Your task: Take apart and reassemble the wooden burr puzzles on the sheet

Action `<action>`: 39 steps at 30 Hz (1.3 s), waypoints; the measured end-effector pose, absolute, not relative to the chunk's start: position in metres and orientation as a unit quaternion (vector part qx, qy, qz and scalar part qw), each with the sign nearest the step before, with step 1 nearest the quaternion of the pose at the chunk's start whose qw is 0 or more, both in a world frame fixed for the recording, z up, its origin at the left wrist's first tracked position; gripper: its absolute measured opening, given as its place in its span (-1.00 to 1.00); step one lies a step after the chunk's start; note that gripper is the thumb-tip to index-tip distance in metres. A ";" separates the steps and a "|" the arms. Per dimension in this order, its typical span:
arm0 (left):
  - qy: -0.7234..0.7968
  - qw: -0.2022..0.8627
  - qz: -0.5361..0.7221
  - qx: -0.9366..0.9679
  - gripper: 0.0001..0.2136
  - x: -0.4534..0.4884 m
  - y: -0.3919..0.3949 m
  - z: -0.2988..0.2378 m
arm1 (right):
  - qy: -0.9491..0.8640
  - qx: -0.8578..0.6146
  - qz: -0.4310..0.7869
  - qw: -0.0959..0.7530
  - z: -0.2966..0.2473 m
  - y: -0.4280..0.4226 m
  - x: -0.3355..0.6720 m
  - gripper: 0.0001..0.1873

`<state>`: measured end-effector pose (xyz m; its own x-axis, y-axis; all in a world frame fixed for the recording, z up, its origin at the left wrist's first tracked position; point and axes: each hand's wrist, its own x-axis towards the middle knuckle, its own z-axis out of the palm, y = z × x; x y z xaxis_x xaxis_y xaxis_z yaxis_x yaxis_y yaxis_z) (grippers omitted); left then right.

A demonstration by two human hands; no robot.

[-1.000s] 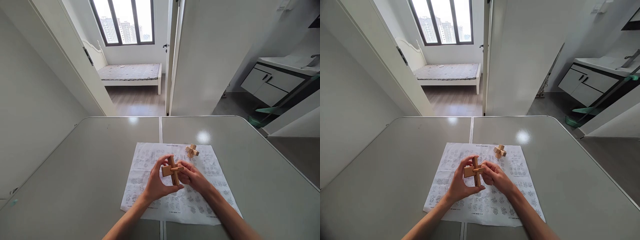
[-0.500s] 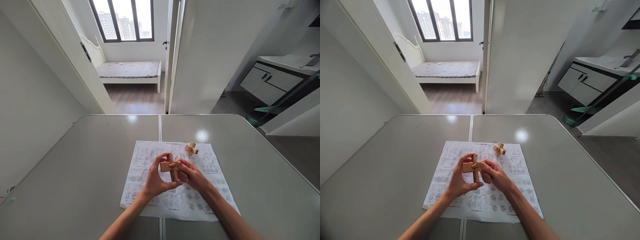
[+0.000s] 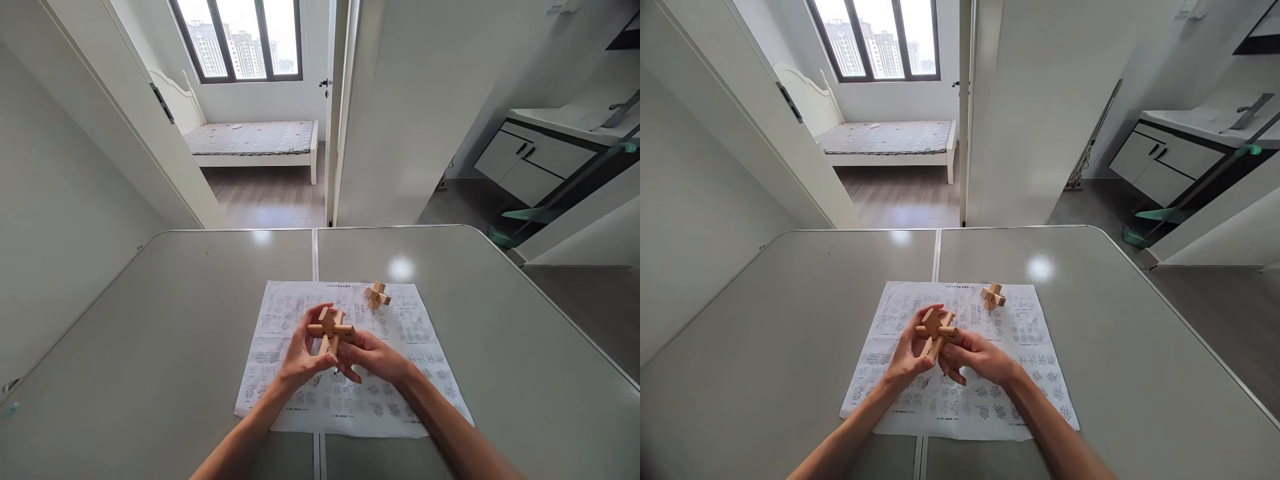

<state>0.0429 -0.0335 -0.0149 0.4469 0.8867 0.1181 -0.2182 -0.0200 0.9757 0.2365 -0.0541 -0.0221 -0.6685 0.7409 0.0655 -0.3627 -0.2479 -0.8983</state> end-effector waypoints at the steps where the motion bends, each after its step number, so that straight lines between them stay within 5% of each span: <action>1: 0.292 0.634 0.432 0.571 -0.03 0.043 -0.033 -0.016 | -0.507 -0.189 0.764 0.351 -0.020 -0.054 0.236 -0.64; 8: 0.323 0.586 0.409 0.620 -0.11 0.041 -0.035 -0.017 | -0.561 -0.220 0.726 0.332 -0.013 -0.055 0.233 -0.51; 22: 0.329 0.614 0.415 0.585 -0.25 0.044 -0.039 -0.017 | -0.547 -0.208 0.738 0.336 -0.012 -0.055 0.233 -0.57; 39: 0.289 0.655 0.435 0.547 -0.10 0.045 -0.036 -0.008 | -0.476 -0.195 0.769 0.380 -0.027 -0.055 0.228 -0.57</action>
